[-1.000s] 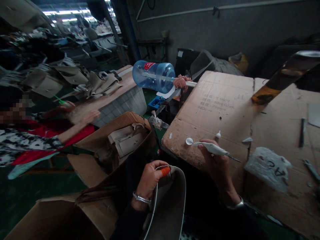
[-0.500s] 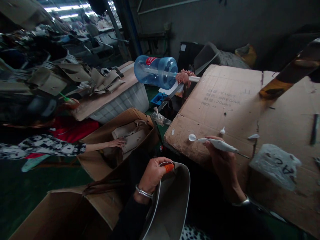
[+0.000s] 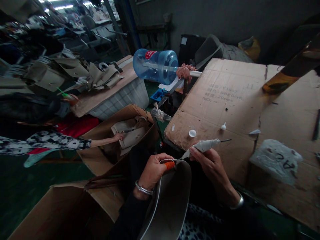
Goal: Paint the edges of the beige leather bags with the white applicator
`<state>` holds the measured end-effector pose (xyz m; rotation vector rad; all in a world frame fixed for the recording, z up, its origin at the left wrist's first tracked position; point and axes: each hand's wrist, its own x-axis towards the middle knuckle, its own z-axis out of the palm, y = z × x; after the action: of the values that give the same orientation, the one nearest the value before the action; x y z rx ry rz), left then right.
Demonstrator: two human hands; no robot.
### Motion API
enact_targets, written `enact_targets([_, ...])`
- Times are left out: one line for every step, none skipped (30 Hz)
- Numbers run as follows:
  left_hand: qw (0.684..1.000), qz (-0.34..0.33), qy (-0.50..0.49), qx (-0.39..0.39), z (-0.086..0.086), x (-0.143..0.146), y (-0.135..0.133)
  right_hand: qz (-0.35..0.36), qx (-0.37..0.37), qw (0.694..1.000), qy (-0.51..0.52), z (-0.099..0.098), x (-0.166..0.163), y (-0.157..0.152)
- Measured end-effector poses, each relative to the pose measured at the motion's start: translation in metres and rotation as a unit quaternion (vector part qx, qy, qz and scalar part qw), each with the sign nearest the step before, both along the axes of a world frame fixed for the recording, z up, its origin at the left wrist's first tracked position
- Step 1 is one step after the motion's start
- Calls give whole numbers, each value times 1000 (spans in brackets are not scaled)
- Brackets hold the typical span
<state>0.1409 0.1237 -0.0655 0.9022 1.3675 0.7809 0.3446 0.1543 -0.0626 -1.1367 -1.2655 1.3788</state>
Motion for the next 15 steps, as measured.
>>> enact_targets([1000, 0, -4, -2, 0, 0, 0, 4, 6, 1000, -8, 0, 0, 0])
enact_targets([1000, 1, -8, -6, 1, 0, -1, 8, 12, 1000, -17, 0, 0, 1])
enact_targets([1000, 2, -11, -10, 1, 0, -1, 11, 15, 1000, -26, 0, 0, 1])
enact_targets([1000, 0, -10, -11, 1, 1, -1, 15, 16, 999, -35, 0, 0, 1])
enact_targets([1000, -1, -7, -10, 0, 1, -1, 20, 16, 999, -44, 0, 0, 2])
enact_targets([1000, -4, -4, -6, 0, 1, -1, 25, 17, 998, -53, 0, 0, 2])
enact_targets([1000, -6, -2, -1, 0, 1, -1, 29, 16, 998, -59, 0, -1, 2])
enact_targets([1000, -9, -1, 3, -1, 1, -1, 32, 16, 997, -62, -1, -1, 2])
enact_targets([1000, -12, -1, 8, -1, 1, -1, 36, 17, 997, -64, -2, -2, 2])
enact_targets([1000, -13, 0, 14, -1, 1, -2, 38, 18, 997, -66, -3, -2, 2])
enact_targets([1000, -15, 1, 20, 0, 2, -2, 40, 18, 997, -67, -5, -4, 2])
enact_targets([1000, -17, 3, 26, 1, 2, -3, 41, 18, 997, -67, -6, -5, 3])
enact_targets([999, -19, 5, 30, 2, 3, -3, 43, 17, 997, -68, -7, -6, 4])
enact_targets([999, -23, 8, 34, 4, 3, -4, 45, 14, 997, -68, -8, -8, 6])
enact_targets([999, -28, 10, 38, 5, 3, -4, 50, 11, 996, -68, -8, -10, 8])
